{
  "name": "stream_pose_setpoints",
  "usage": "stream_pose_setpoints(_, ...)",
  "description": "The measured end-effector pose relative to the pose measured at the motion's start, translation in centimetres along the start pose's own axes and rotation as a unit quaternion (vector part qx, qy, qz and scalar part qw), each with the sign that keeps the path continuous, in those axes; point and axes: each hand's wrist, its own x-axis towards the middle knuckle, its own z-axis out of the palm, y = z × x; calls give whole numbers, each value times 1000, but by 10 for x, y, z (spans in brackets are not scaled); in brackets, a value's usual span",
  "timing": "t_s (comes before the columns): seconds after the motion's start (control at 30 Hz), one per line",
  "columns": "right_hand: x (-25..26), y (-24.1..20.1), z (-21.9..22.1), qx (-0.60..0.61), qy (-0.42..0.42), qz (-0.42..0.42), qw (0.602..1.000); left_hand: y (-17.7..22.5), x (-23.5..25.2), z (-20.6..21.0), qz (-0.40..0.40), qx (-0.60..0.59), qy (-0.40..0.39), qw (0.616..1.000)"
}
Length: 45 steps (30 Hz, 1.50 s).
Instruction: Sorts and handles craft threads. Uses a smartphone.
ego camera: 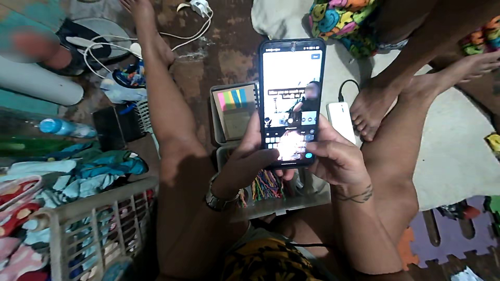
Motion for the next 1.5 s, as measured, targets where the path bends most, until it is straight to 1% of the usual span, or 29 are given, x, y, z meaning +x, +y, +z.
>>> stream_pose_setpoints(0.03,0,0,0,1,-3,0,1000,1,0,1,1,1,6,1000)
stream_pose_setpoints(0.07,0,1,-1,4,-5,-1,1000,2,1,4,-1,13,29,999)
stream_pose_setpoints(0.1,-1,1,0,6,-3,-2,1000,4,2,9,-2,24,71,997)
stream_pose_setpoints(0.13,-1,0,1,4,2,-3,1000,7,3,10,-11,46,88,995)
stream_pose_setpoints(0.23,-2,-3,9,-18,50,11,999,8,3,11,-6,56,80,995)
stream_pose_setpoints(0.3,-2,0,5,-31,23,-4,999,8,6,19,-1,65,92,994)
stream_pose_setpoints(0.37,-1,2,4,-53,21,-12,998,4,4,11,-1,59,53,997)
stream_pose_setpoints(0.47,2,3,10,-87,77,-10,993,0,3,7,4,39,25,999)
stream_pose_setpoints(0.5,3,3,11,-95,83,-10,992,0,3,6,5,31,18,999)
stream_pose_setpoints(0.6,2,2,7,-103,57,-11,993,0,3,5,5,18,8,1000)
stream_pose_setpoints(0.73,1,2,4,-132,24,-23,991,2,1,6,-2,28,15,999)
stream_pose_setpoints(0.8,0,3,4,-143,21,-27,989,3,1,6,1,35,13,999)
stream_pose_setpoints(0.93,1,2,2,-90,3,-20,996,0,1,4,16,23,4,1000)
stream_pose_setpoints(1.17,2,3,5,-42,32,-14,999,4,0,6,9,27,1,1000)
stream_pose_setpoints(1.3,0,4,4,-100,18,-19,995,6,-1,7,2,46,15,999)
stream_pose_setpoints(1.37,1,3,4,-108,18,-18,994,6,-1,7,-6,61,29,998)
stream_pose_setpoints(1.5,2,3,5,-57,28,-9,998,6,-1,7,-16,73,34,997)
